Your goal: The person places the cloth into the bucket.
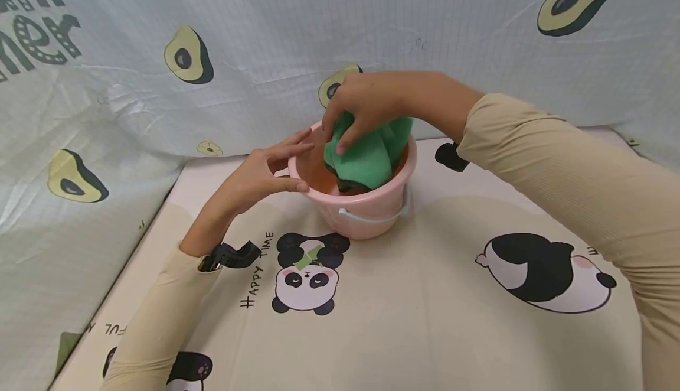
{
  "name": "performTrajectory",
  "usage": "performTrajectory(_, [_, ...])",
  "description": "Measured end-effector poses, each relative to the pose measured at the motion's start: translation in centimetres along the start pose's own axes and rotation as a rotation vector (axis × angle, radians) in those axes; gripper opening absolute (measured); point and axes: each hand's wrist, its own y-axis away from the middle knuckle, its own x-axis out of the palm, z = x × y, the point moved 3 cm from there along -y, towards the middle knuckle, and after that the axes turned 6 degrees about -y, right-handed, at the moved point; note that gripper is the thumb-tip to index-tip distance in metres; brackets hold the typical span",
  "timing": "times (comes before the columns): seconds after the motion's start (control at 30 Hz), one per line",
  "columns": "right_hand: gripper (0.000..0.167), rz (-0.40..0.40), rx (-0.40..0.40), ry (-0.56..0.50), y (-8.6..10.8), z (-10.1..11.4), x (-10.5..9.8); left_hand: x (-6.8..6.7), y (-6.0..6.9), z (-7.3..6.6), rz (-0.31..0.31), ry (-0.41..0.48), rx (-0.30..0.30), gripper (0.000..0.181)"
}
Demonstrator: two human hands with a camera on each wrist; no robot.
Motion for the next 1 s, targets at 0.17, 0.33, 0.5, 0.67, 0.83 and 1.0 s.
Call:
performTrajectory(0.17, [0.033,-0.033,0.022,-0.023,0.8,0.1,-0.3,0.0,-0.1,-0.1,0.008,0.036,0.009,0.079])
performTrajectory(0.33, [0.029,-0.078,0.061,-0.007,2.2,0.0,-0.7,-0.1,-0.1,-0.2,0.005,0.041,0.013,0.078])
performTrajectory(0.5, [0.028,-0.130,0.136,0.026,4.1,0.0,-1.0,-0.1,-0.2,-0.2,0.003,0.024,0.017,0.077])
performTrajectory(0.67, [0.032,-0.203,0.184,0.036,6.6,0.1,-1.0,-0.1,-0.3,-0.1,0.000,0.014,0.025,0.077])
performTrajectory(0.83, [0.035,-0.304,0.252,0.063,9.5,-0.1,-0.3,0.0,-0.4,-0.1,-0.002,-0.006,0.027,0.076])
performTrajectory(1.0, [0.036,-0.409,0.321,0.093,12.8,-0.8,0.8,0.2,-0.6,-0.2,0.023,-0.024,0.033,0.078])
